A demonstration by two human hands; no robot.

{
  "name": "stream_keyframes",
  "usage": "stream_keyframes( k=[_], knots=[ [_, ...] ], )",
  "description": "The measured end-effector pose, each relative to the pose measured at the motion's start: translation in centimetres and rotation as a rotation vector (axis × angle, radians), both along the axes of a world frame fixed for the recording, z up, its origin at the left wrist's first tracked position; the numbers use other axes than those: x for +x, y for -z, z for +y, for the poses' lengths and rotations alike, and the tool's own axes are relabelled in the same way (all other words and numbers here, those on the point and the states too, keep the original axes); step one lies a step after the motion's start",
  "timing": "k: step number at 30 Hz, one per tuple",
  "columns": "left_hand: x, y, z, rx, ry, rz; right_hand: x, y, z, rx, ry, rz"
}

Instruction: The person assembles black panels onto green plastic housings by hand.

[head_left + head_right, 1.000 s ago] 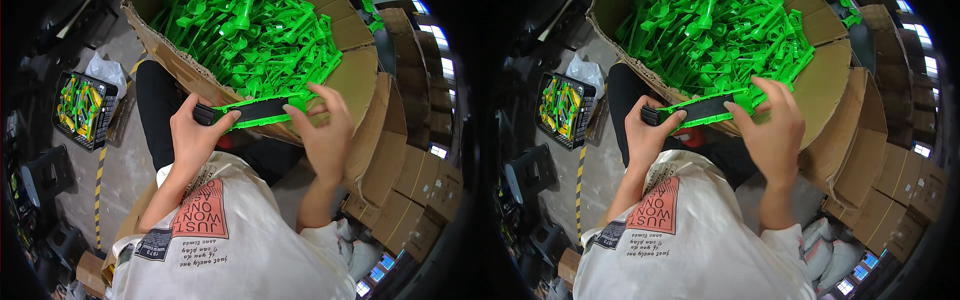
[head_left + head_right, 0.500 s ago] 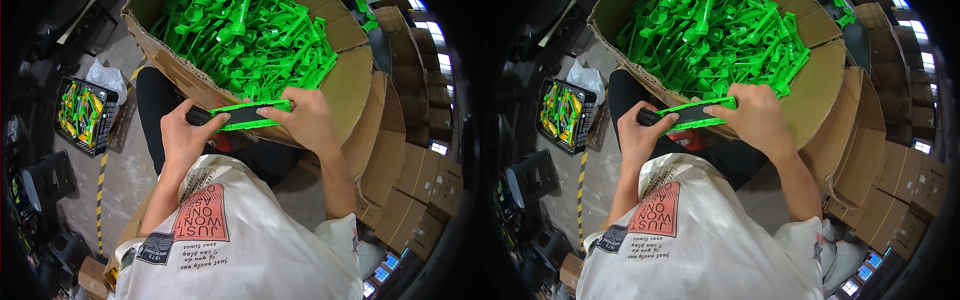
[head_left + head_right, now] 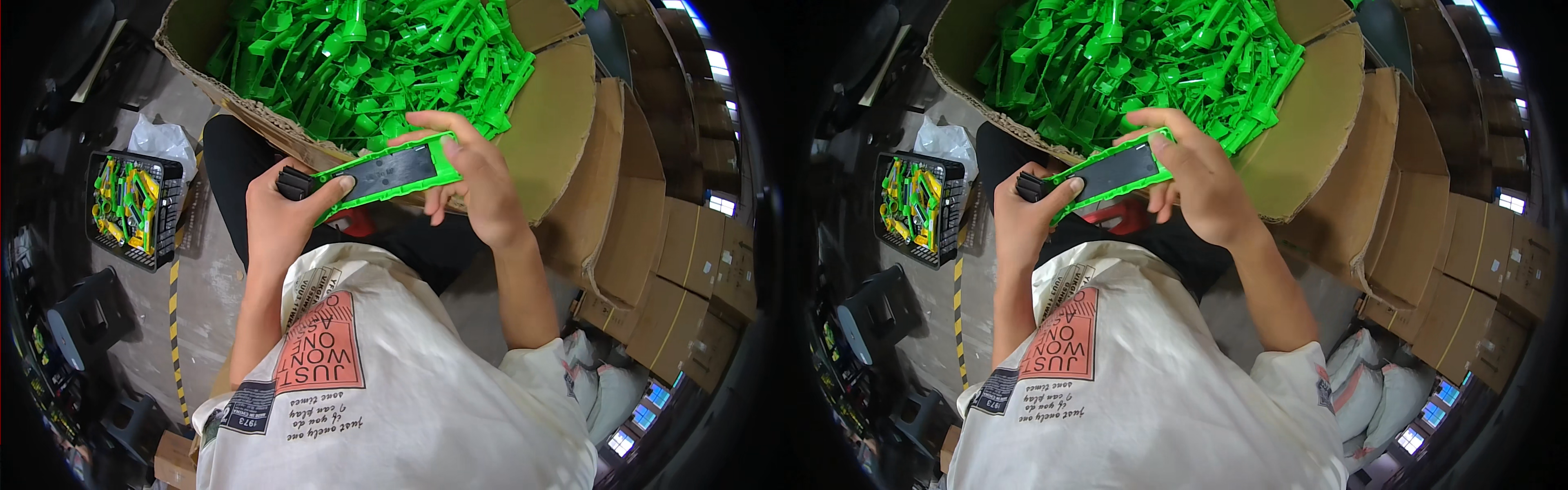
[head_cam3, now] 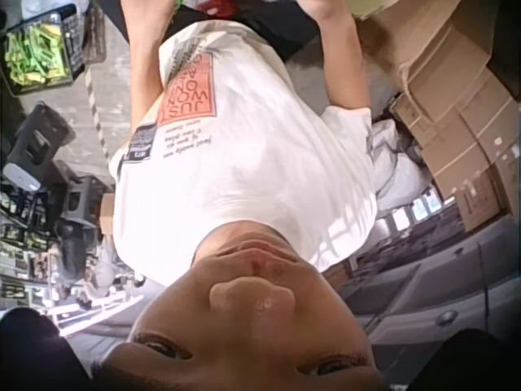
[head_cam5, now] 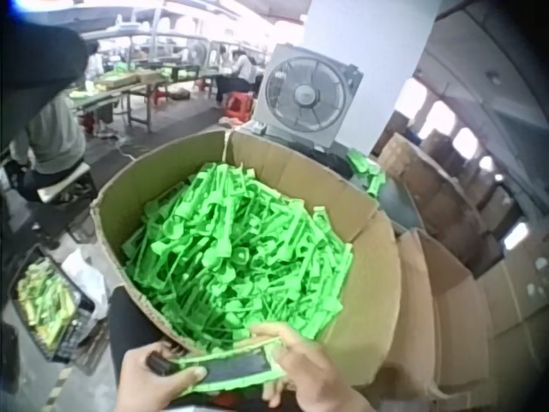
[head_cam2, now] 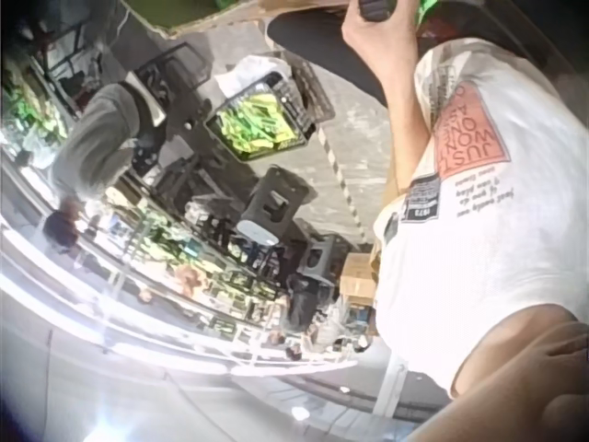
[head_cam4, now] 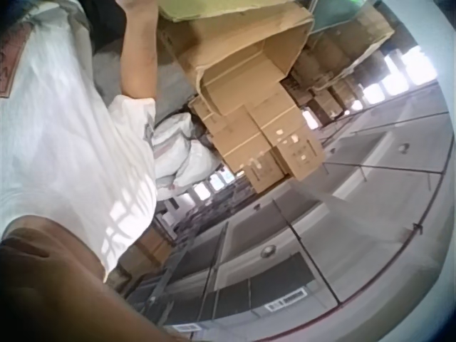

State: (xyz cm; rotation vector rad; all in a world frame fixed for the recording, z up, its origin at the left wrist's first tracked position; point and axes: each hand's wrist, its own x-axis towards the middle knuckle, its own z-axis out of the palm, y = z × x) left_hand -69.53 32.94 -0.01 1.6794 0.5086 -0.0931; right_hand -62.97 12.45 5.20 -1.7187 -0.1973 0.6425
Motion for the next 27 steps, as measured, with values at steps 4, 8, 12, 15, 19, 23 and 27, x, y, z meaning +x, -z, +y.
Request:
stream_keyframes(
  k=[4,8,12,15,19,23,27],
  knots=[
    [-0.2,0.0,0.3,-0.160,0.076,0.076,-0.8,-0.3,-0.4,0.413,0.010,0.170],
    [-0.6,-0.4,0.9,-0.223,0.169,0.118,-1.5,-1.0,-0.7,0.591,-0.012,0.255],
    [-1.1,-0.9,0.9,-0.260,0.124,0.097,-2.3,-1.3,-0.4,0.639,0.022,0.237],
    [-1.0,-1.3,0.9,-0.269,0.138,0.083,-2.2,-1.4,-0.8,0.656,-0.047,0.193],
    [-1.0,-1.7,0.8,-0.276,0.138,0.067,-2.4,-1.6,-0.5,0.646,-0.025,0.153],
    [-1.1,-1.4,0.9,-0.232,0.093,0.021,-2.7,-1.0,-0.4,0.565,-0.001,0.138],
    [-1.5,-0.8,1.1,-0.081,0.079,-0.053,-3.2,-0.7,-1.8,0.438,0.039,0.211]
  ],
)
